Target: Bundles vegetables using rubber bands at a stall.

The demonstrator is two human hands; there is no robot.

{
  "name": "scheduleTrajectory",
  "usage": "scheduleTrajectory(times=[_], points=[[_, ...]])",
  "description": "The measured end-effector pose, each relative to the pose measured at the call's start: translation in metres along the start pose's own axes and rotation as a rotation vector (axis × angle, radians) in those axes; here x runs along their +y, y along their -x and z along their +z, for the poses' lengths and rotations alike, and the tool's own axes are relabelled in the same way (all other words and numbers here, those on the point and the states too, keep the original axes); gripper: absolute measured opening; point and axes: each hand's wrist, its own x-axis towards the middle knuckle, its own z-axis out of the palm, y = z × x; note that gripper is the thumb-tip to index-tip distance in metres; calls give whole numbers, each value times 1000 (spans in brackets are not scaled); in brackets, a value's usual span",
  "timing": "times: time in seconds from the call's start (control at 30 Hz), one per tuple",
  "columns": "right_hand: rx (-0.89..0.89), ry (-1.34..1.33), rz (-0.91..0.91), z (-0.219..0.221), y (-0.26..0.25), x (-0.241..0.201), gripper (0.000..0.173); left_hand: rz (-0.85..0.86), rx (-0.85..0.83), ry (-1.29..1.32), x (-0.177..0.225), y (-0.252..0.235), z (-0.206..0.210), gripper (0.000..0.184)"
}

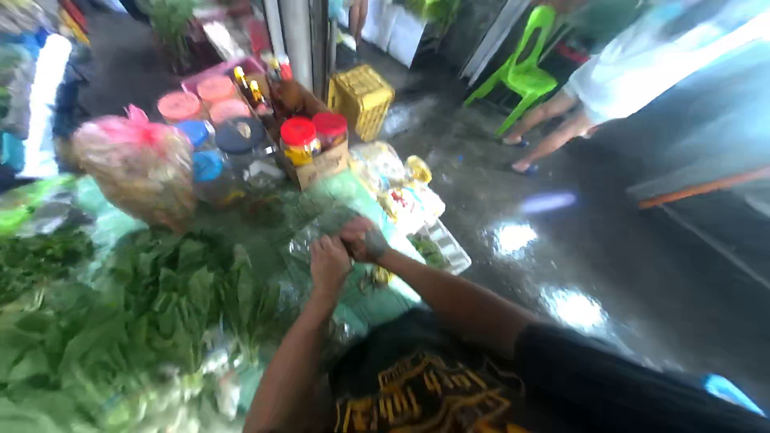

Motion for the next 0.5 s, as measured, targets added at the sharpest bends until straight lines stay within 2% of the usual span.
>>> scheduleTrajectory(times=[0.1, 0.23, 0.3, 0.43, 0.5], points=[[24, 101, 32, 10, -4, -5, 20, 44, 88, -63, -7, 0, 15, 26], [99, 103, 388, 13, -22, -11, 28, 88, 130, -72, -11, 0, 18, 24], [7, 46, 515, 6, -32, -14, 32, 61, 143, -13, -15, 3, 17, 25], [-75, -160, 535, -10, -36, -8, 31, -116, 95, 86, -17, -14, 3, 50], [-113, -226, 508, -17, -38, -6, 31, -180, 49, 124, -19, -26, -2, 41]])
